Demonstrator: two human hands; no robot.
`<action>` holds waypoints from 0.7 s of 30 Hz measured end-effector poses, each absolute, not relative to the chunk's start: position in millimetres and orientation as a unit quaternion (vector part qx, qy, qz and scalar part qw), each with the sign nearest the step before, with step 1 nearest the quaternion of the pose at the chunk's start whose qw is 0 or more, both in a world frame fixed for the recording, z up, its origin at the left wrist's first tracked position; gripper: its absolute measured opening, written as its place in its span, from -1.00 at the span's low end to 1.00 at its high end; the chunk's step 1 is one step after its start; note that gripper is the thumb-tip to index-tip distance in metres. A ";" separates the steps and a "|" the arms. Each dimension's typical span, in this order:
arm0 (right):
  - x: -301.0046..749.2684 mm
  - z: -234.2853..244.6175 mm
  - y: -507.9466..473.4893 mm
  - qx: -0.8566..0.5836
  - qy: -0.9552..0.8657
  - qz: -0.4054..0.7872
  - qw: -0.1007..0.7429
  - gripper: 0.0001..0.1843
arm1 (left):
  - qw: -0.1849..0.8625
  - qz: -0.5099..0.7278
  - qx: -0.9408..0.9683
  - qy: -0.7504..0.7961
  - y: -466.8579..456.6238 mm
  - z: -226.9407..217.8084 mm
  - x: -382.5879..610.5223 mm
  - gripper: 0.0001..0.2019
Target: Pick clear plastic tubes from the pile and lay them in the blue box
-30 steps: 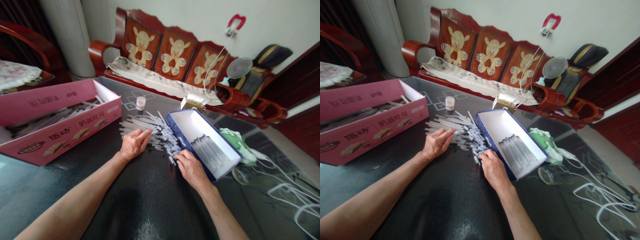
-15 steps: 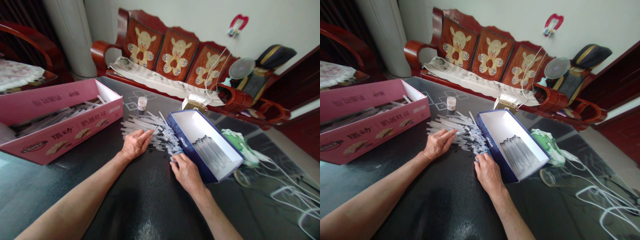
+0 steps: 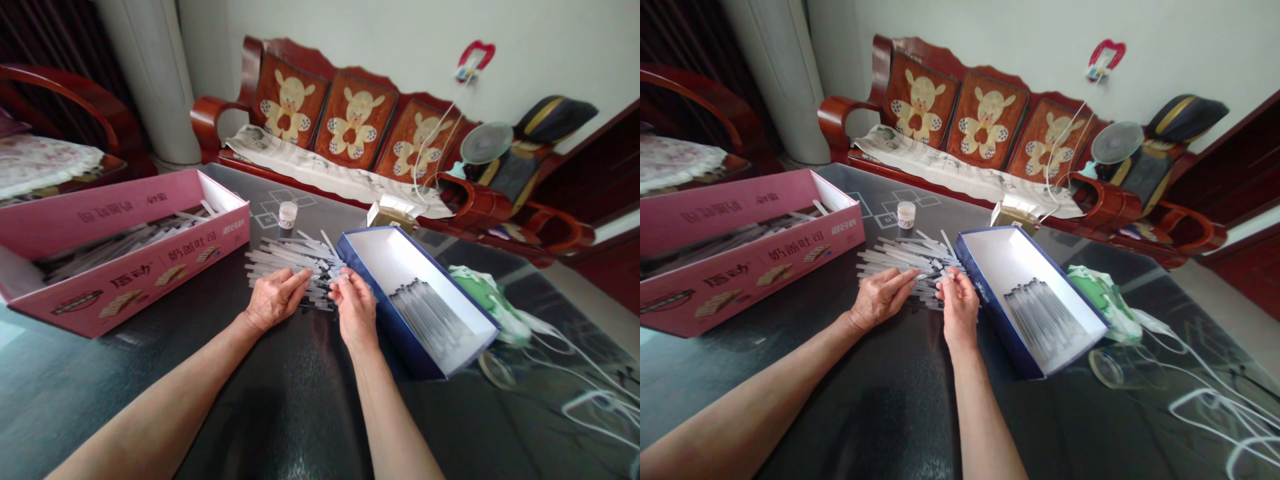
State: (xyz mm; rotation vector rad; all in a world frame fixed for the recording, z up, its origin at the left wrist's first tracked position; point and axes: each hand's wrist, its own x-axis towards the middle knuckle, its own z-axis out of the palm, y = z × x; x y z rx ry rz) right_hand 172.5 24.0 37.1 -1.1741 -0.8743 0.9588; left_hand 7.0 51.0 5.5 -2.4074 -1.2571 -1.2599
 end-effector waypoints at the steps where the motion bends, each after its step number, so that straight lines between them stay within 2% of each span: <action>1: 167.4 33.1 29.7 -0.488 -0.330 0.457 0.666 -0.64 | 0.073 -0.416 -0.803 -0.420 51.0 5.5 7.0 -0.72; 3: 161.2 26.8 36.4 -0.445 -0.270 0.499 0.693 -0.63 | 0.070 -0.409 -0.807 -0.420 51.1 5.7 7.0 -0.72; 7: 160.7 22.9 37.7 -0.405 -0.267 0.530 0.695 -0.64 | 0.064 -0.401 -0.813 -0.418 51.0 6.4 7.0 -0.72; 21: 158.2 10.5 38.5 -0.408 -0.351 0.526 0.659 -0.67 | 0.054 -0.391 -0.821 -0.413 50.8 5.6 7.4 -0.71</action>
